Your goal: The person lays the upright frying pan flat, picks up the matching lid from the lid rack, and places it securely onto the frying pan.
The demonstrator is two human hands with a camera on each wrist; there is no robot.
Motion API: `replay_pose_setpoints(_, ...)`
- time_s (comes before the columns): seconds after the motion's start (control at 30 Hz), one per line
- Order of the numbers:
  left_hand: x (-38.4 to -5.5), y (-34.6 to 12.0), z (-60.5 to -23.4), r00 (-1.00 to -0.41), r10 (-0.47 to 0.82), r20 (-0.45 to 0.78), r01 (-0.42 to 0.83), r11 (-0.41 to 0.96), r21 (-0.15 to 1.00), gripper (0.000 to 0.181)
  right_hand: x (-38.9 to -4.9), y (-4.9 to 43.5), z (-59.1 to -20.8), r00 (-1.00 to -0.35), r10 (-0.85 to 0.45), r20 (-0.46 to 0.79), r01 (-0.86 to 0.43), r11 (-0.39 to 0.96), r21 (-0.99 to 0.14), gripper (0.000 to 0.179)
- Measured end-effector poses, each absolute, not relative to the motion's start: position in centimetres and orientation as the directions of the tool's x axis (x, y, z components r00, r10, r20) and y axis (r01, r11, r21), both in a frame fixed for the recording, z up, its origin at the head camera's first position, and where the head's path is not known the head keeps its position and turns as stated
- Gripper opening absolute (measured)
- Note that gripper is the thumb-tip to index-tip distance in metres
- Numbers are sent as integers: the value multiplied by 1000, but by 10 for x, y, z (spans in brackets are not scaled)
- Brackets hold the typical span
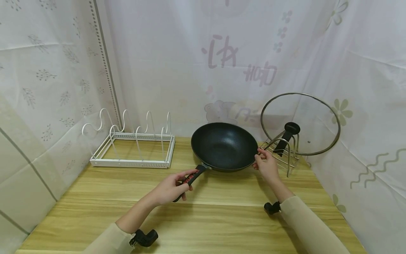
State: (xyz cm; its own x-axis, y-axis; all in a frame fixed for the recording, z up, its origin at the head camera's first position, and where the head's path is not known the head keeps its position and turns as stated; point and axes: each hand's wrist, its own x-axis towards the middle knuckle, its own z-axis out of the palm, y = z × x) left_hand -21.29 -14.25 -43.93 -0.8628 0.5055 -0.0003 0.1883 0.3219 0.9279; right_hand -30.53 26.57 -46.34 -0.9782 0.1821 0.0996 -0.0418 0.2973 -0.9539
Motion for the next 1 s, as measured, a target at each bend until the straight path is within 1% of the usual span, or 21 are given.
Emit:
replay_pose_setpoints(0.47,-223,-153,-439,-863,505,22,217,331,918,56,-299,263,-464,-981,181,74,-21,275,-961,56)
replay_pose_setpoints(0.8,-226,-160,-439,-876,483,-5,173,323,930,54,-294,261,-466,-981,176,79,-33,254,-967,55)
replay_pose_setpoints(1.0,-229,-166,-440,-880,475,2,182,333,925,53,-292,259,-465,-982,176,68,-26,234,-972,56)
